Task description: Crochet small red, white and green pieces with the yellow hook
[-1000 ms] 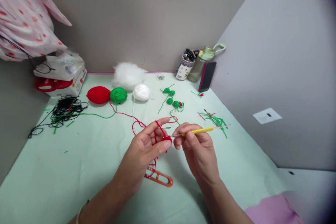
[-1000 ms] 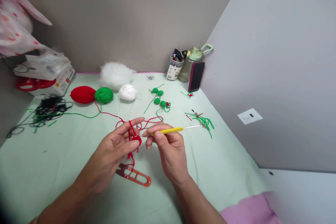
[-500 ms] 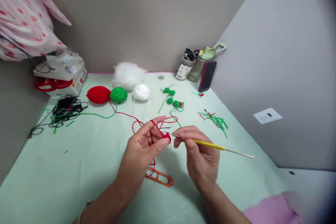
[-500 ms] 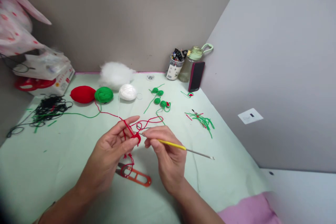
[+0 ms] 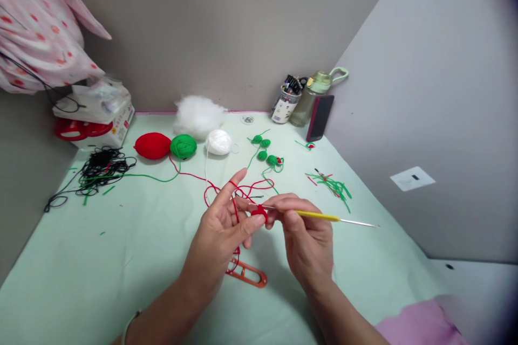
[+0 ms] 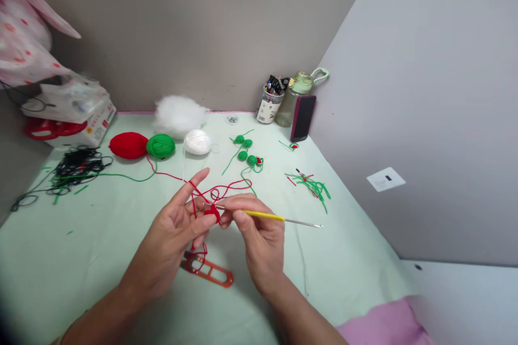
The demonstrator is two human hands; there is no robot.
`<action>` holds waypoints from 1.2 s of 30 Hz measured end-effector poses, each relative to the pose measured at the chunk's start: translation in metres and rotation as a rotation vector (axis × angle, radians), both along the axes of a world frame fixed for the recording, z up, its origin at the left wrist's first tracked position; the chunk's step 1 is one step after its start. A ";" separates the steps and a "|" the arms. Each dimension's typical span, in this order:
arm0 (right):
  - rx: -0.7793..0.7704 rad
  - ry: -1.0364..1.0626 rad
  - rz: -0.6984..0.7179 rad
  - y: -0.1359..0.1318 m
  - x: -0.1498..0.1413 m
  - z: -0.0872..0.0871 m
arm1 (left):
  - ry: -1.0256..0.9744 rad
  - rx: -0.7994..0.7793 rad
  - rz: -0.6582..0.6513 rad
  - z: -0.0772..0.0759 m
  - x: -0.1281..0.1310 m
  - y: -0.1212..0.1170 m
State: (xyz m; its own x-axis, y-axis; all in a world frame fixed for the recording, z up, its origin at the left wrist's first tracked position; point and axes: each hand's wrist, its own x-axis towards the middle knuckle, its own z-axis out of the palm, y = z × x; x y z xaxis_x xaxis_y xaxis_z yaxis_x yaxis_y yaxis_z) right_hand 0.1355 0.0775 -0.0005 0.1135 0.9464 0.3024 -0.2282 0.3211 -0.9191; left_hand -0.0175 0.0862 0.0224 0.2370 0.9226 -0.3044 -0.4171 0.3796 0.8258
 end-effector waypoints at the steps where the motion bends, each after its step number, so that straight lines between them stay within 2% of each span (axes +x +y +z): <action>1: -0.005 0.001 0.003 0.000 0.000 0.000 | -0.004 0.000 -0.006 0.001 0.000 0.000; 10: -0.029 0.051 0.056 0.000 0.000 0.001 | 0.011 0.004 -0.044 0.001 0.001 0.002; 18: -0.073 0.113 0.038 0.003 -0.002 0.006 | 0.006 0.007 -0.046 -0.002 -0.002 0.000; 27: -0.267 0.272 0.106 0.008 0.000 0.008 | -0.149 -0.067 -0.095 0.001 -0.001 0.003; 36: -0.298 0.295 0.107 0.011 0.005 0.008 | -0.322 -0.157 -0.150 -0.001 -0.005 0.005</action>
